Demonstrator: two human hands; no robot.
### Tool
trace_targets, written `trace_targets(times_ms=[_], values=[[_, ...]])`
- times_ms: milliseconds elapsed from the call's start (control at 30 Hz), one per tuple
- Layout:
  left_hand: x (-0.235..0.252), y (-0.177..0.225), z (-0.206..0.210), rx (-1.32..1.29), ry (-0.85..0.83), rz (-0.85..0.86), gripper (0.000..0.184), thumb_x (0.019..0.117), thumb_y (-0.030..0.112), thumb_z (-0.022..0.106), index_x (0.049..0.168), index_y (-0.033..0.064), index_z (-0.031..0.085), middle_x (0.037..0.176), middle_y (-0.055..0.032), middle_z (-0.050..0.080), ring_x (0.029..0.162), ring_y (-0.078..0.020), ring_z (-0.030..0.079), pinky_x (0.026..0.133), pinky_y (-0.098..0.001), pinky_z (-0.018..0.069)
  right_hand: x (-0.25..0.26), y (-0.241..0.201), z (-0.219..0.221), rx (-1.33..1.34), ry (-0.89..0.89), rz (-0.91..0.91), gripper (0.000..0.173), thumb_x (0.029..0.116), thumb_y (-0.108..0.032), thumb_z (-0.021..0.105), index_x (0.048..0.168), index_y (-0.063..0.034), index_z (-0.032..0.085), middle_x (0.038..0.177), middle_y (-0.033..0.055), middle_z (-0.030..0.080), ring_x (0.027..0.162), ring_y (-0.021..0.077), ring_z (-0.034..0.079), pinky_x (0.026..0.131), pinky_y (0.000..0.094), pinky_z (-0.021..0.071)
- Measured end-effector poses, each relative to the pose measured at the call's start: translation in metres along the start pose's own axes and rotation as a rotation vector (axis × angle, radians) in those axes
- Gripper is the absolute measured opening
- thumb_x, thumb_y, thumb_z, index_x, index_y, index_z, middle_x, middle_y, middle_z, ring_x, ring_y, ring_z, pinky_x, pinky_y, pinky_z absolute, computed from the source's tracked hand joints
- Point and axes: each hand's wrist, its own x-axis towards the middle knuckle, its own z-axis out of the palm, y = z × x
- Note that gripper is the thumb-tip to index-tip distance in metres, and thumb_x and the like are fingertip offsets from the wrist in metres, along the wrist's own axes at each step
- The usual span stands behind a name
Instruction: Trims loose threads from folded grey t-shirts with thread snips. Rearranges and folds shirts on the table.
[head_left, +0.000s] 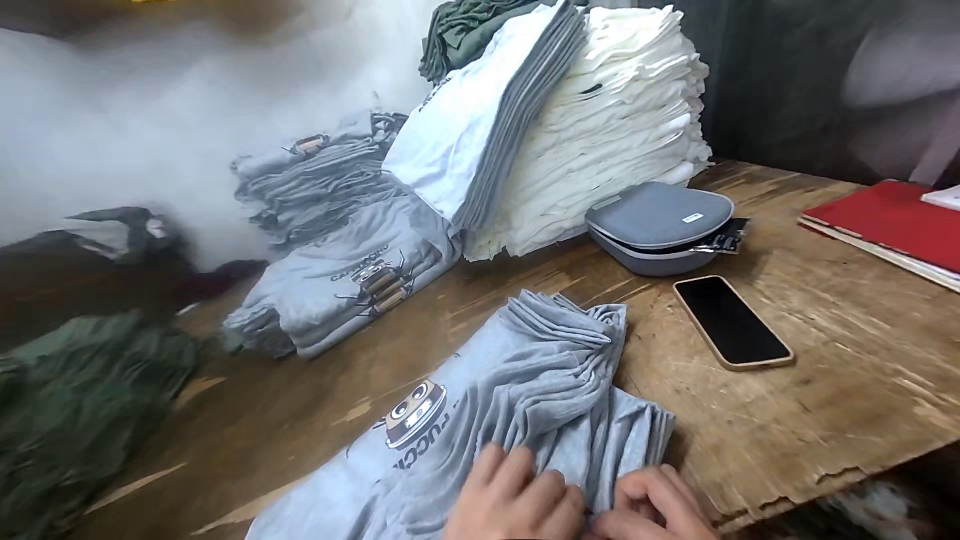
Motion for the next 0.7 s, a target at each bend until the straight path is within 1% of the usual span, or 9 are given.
trace_targets(times_ms=[67,133,200,267,333,400,467,600,700], values=[[0.0,-0.02,0.004,-0.215,-0.044,-0.087,0.014,0.0936,0.025,0.072,0.105,0.0178,0.077,0.097,-0.0013,0.075,0.09,-0.0244,0.068,0.078,-0.0462,0.0518,0.002,-0.004,-0.01,-0.092,-0.114,-0.008,0.01,0.0866,-0.023,0.077,0.084,-0.0142,0.082,0.092,0.01,0.072,0.088,0.028,0.063,0.082,0.0479,0.0472],[-0.003,-0.041,0.011,-0.404,-0.132,-0.111,0.027,0.0835,0.021,0.081,0.109,0.0161,0.076,0.097,-0.0055,0.072,0.091,-0.0261,0.069,0.081,-0.05,0.0551,0.003,-0.01,-0.016,-0.206,-0.169,0.015,0.027,0.0863,-0.041,0.078,0.08,-0.0154,0.08,0.094,0.0084,0.073,0.092,0.0301,0.063,0.087,0.0531,0.0422],[-0.003,-0.054,0.023,-0.543,-0.119,-0.082,0.023,0.0728,0.009,0.078,0.095,0.0152,0.079,0.087,-0.0038,0.07,0.083,-0.0197,0.068,0.077,-0.0418,0.0562,0.007,-0.02,-0.012,-0.329,-0.119,0.035,0.044,0.0821,-0.059,0.076,0.079,-0.0153,0.076,0.092,0.0081,0.073,0.092,0.0309,0.064,0.087,0.0532,0.0422],[-0.001,-0.063,0.026,-0.64,-0.117,-0.032,0.018,0.0753,0.004,0.072,0.088,0.0138,0.079,0.092,-0.0013,0.072,0.087,-0.0131,0.068,0.08,-0.032,0.0575,0.014,-0.028,0.004,-0.399,-0.048,0.06,0.054,0.0787,-0.068,0.074,0.084,-0.014,0.075,0.088,0.0083,0.072,0.089,0.0318,0.065,0.084,0.0537,0.0446],[0.001,-0.067,0.024,-0.709,-0.149,0.0,0.016,0.0835,0.004,0.068,0.093,0.0126,0.077,0.106,-0.0006,0.076,0.099,-0.0125,0.069,0.089,-0.0321,0.0563,0.018,-0.028,0.025,-0.409,0.006,0.073,0.042,0.0773,-0.053,0.079,0.085,-0.0131,0.073,0.084,0.0067,0.07,0.087,0.0309,0.066,0.083,0.0547,0.0458],[0.001,-0.067,0.024,-0.731,-0.142,-0.058,0.02,0.0846,0.002,0.062,0.098,0.0109,0.074,0.096,-0.0004,0.074,0.087,-0.0099,0.069,0.079,-0.0294,0.0575,0.018,-0.027,0.037,-0.312,0.029,0.084,0.02,0.0757,-0.025,0.081,0.09,-0.0136,0.073,0.085,0.0021,0.073,0.086,0.0258,0.067,0.085,0.053,0.0431],[0.002,-0.065,0.023,-0.735,-0.133,-0.156,0.022,0.0848,-0.004,0.057,0.101,0.0069,0.068,0.091,-0.002,0.071,0.078,-0.0078,0.068,0.071,-0.0263,0.0588,0.015,-0.023,0.037,-0.142,0.038,0.074,0.02,0.0795,-0.012,0.079,0.099,-0.0112,0.076,0.087,0.0018,0.076,0.082,0.0227,0.068,0.088,0.0545,0.0422],[0.003,-0.056,0.024,-0.727,-0.045,-0.232,0.034,0.0828,-0.001,0.066,0.116,0.0063,0.067,0.096,-0.0009,0.074,0.08,-0.0064,0.071,0.071,-0.0241,0.0607,0.002,-0.002,0.024,-0.329,0.181,-0.03,0.011,0.0902,-0.035,0.074,0.086,-0.0284,0.082,0.073,-0.0026,0.065,0.087,0.019,0.061,0.093,0.048,0.0337],[-0.003,-0.054,0.014,-0.558,0.02,-0.138,0.037,0.0832,0.036,0.083,0.114,0.0168,0.076,0.106,0.0011,0.073,0.099,-0.0137,0.066,0.089,-0.0381,0.0533,-0.003,-0.001,0.01,-0.256,0.176,-0.026,0.016,0.0938,-0.034,0.071,0.083,-0.0244,0.079,0.074,0.0015,0.065,0.09,0.0218,0.06,0.095,0.0468,0.0329]])
